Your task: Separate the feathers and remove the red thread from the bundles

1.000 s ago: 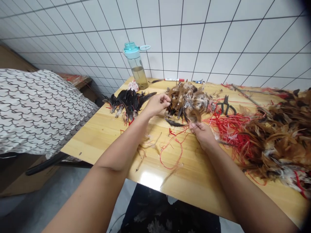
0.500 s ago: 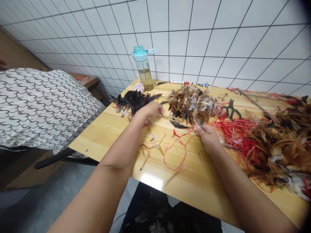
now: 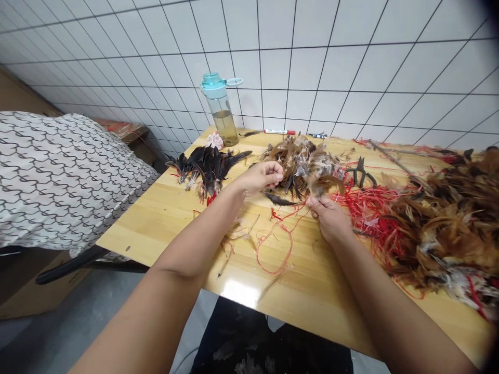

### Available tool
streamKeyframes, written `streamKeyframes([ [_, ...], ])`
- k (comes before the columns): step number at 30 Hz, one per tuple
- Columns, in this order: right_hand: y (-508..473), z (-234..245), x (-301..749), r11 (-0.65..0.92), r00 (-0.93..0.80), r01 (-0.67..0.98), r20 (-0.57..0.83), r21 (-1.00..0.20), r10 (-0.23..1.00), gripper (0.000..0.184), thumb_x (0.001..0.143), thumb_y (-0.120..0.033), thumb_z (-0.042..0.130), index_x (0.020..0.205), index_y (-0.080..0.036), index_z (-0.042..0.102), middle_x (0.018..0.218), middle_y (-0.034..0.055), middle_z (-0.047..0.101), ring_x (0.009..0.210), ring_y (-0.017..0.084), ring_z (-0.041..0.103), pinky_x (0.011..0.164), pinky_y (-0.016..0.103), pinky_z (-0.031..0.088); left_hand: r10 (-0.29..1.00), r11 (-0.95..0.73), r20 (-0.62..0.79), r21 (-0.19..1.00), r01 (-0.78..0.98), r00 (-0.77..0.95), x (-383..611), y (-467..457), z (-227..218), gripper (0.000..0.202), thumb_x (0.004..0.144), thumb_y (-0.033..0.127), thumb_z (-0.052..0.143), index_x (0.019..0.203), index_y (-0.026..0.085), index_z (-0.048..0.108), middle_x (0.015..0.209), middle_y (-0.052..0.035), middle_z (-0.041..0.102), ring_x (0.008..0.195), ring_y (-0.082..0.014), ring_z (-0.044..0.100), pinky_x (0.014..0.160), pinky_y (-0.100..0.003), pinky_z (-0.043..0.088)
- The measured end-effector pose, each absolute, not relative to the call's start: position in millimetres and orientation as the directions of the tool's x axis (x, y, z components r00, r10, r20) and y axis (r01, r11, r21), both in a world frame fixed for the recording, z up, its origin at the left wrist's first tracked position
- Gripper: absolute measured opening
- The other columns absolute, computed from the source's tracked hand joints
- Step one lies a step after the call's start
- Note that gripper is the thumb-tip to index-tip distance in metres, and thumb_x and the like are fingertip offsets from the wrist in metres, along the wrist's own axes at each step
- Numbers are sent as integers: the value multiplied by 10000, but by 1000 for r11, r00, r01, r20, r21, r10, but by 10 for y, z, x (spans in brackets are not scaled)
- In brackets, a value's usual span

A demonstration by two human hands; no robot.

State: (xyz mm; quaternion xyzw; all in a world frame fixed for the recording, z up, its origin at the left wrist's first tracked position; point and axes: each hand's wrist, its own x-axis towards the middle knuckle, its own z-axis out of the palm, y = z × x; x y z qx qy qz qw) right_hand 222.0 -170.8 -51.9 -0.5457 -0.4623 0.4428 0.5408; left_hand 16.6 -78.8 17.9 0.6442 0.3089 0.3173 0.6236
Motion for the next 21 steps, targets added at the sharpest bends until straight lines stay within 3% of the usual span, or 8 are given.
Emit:
streamKeyframes([
  [5,-1702,-476,2194,-58,242,-135,-90,-989,966,440,556,-575,771,687,-180,628,534,-29,470,509,90,309,468,254,207,783,134,-20,981,-138,622,555,-1031,70,416,620,362,820,818,120,545,657,17,580,556,-48,516,558,-186,401],
  [12,-1742,-357,2150,-73,209,-41,-80,-997,975,409,595,-570,726,654,-177,628,506,-33,461,510,93,336,494,260,264,818,109,-21,987,-120,575,748,-1183,-12,251,693,254,761,735,107,562,624,-15,642,524,-46,503,536,-186,357],
  [21,-1743,-362,2110,-18,247,12,-15,-1000,969,415,614,-607,692,618,-211,568,454,-45,364,520,121,386,495,261,303,837,187,-88,973,-132,541,747,-1172,-40,262,627,246,801,676,98,591,568,12,601,498,-39,450,518,-193,297],
])
